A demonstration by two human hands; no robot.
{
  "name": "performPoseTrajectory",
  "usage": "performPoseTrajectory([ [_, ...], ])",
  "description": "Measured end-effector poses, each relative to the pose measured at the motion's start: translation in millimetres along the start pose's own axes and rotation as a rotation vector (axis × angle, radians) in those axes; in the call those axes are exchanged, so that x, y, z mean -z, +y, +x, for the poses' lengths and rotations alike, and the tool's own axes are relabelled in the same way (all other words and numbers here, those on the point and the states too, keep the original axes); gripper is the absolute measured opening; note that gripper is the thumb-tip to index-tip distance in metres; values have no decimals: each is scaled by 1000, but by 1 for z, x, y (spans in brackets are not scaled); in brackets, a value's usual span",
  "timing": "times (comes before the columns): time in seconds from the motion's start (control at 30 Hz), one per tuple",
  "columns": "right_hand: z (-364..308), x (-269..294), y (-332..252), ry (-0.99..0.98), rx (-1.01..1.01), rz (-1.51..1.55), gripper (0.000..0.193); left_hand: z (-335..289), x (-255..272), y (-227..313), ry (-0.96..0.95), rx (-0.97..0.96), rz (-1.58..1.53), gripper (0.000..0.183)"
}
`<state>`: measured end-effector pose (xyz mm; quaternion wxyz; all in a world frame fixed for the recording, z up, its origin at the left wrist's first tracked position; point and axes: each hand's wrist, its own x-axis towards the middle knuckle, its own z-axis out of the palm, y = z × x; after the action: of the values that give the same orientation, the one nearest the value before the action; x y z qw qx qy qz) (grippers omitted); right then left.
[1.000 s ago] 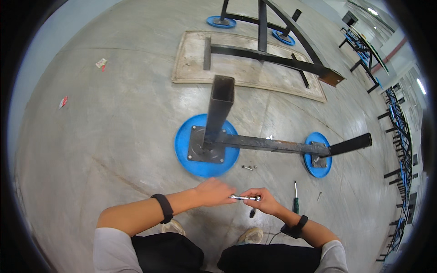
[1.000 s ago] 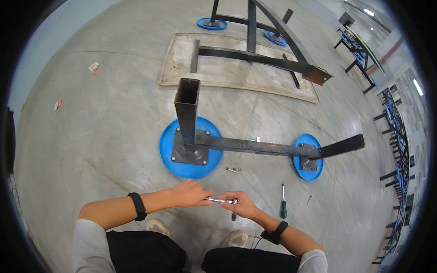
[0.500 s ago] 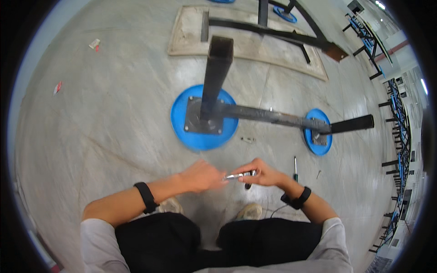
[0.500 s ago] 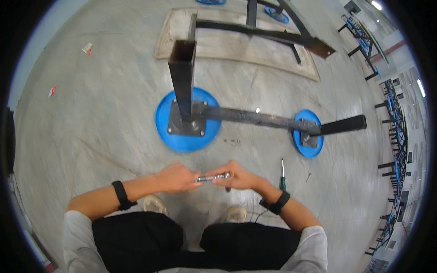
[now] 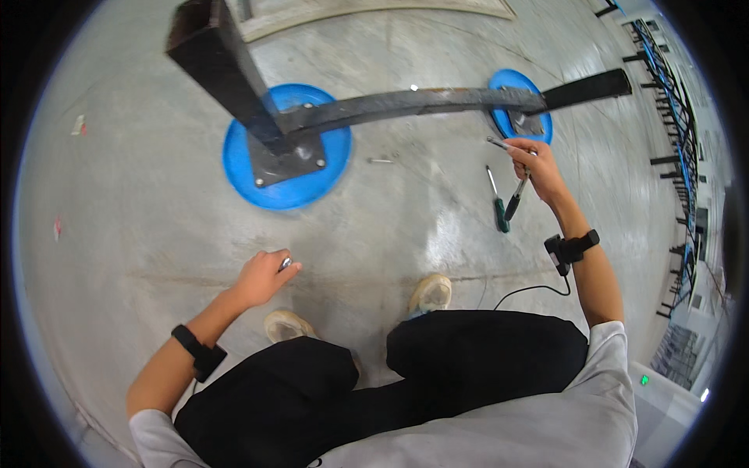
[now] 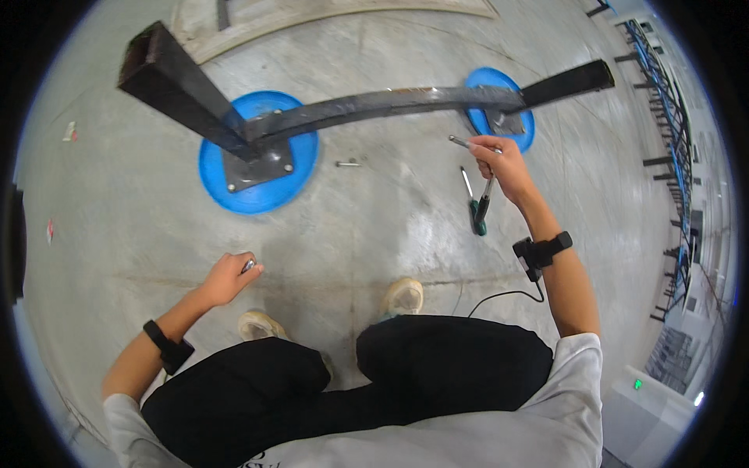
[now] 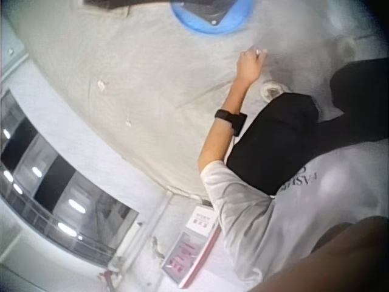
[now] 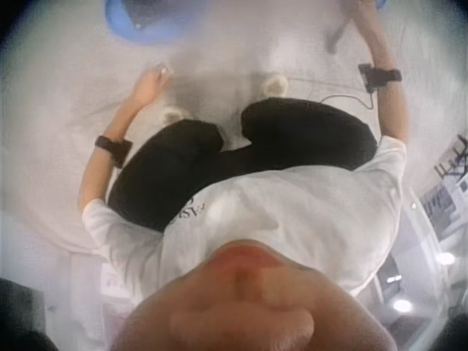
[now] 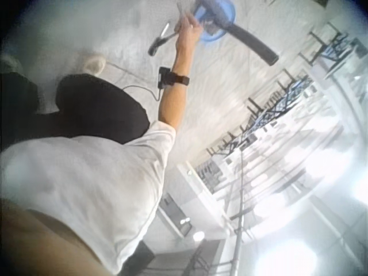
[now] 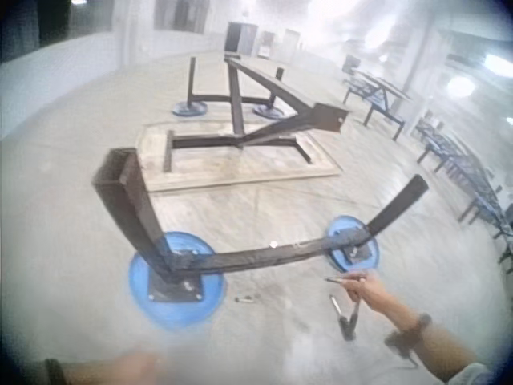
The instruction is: The person assembles a metal table frame on the floor by using a screwdriver and a socket wrench to attach components and tighten bolts.
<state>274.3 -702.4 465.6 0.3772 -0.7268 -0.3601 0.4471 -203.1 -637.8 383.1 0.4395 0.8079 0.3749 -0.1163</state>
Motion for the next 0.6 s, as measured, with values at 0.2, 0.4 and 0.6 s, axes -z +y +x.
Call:
performPoseTrajectory([
  [0.2, -10, -35, 14, -105, -55, -344, 25, 124, -31, 16, -100, -105, 179, 34],
  [0.4, 8, -39, -1, -173, -34, -576, 21, 219, -22, 29, 64, -307, 283, 18],
  [0.6, -87, 40, -167, -193, -59, -459, 26, 56, 108, 145, -508, -65, 244, 54],
])
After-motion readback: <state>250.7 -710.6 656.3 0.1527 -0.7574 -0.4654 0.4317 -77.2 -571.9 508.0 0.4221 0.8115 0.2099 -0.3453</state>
